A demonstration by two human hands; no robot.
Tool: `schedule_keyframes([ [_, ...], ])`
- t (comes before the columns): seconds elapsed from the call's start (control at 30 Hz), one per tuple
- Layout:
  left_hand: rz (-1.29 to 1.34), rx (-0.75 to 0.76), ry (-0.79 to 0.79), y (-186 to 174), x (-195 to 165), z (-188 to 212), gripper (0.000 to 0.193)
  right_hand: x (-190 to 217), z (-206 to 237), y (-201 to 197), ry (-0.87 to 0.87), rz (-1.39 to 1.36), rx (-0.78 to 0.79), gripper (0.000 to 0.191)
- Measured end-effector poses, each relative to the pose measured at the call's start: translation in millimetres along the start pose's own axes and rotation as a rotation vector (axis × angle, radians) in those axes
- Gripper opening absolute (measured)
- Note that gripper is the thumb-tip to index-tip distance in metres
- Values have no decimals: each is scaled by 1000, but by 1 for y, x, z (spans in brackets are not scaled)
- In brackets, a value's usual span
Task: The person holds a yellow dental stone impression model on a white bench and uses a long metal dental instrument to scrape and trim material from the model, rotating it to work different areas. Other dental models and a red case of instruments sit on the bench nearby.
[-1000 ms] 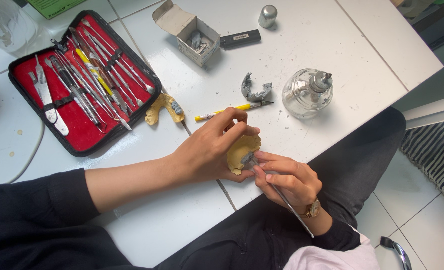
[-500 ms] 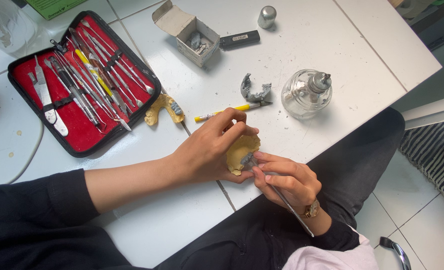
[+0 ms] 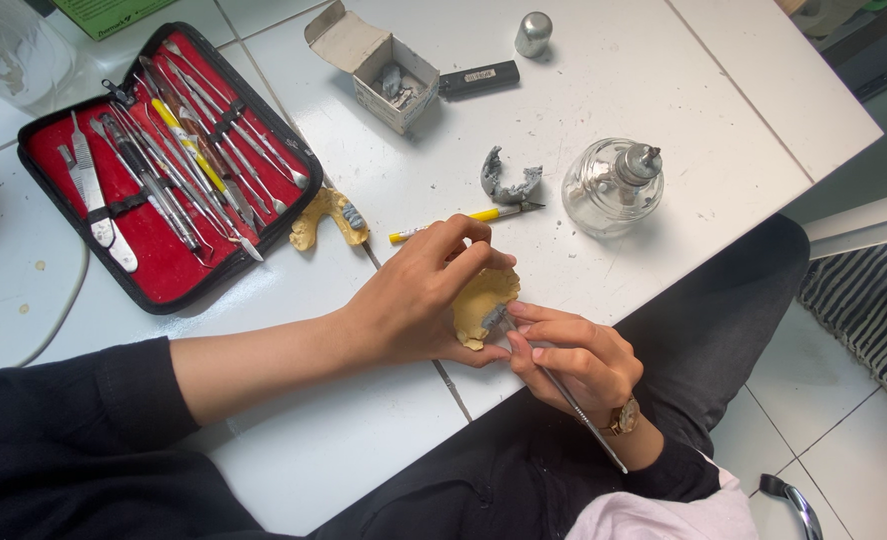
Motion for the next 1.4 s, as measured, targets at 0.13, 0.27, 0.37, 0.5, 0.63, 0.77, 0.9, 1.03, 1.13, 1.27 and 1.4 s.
schedule_keyframes([
  [0.13, -15, 2, -3, 0, 1, 0, 76, 0, 1, 1, -7, -1, 15, 31],
  [0.27, -24, 10, -19, 2, 3, -1, 75, 0, 1, 2, 10, -3, 4, 32],
  [0.37, -29, 15, -28, 2, 3, 0, 77, 0, 0, 1, 11, 11, 6, 33],
  [0.5, -22, 36, -24, 4, 4, -1, 83, 0, -1, 2, 8, 20, 20, 33],
  [0.63, -17, 29, -11, 4, 3, 0, 86, 1, -2, 1, -10, -13, 13, 33],
  [0.77, -33, 31, -22, 3, 4, 1, 86, 0, -2, 1, -1, -13, 3, 33],
  [0.9, -40, 22, -18, 2, 3, 0, 86, 1, -1, 0, -1, 8, 1, 33],
  [1.03, -46, 28, -23, 2, 3, 1, 86, 2, -1, 0, -3, 17, 0, 33],
  [1.13, -57, 23, -16, 2, 3, 1, 86, 2, -1, 0, -12, 7, 6, 32],
  [1.27, -66, 29, -24, 2, 3, 1, 87, 2, -1, 0, -5, 27, 3, 32],
  [1.4, -82, 27, -27, 1, 4, 0, 87, 1, 0, 0, 10, 28, 4, 32],
])
Point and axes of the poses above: each hand's wrist, its own z-axis away from the middle knuckle, its own y-axis out of the palm, x = y × z, the point moved 10 cm from there along -z, towards the middle knuckle, and after that the axes turned 11 degrees about x, right-handed, at the moved point
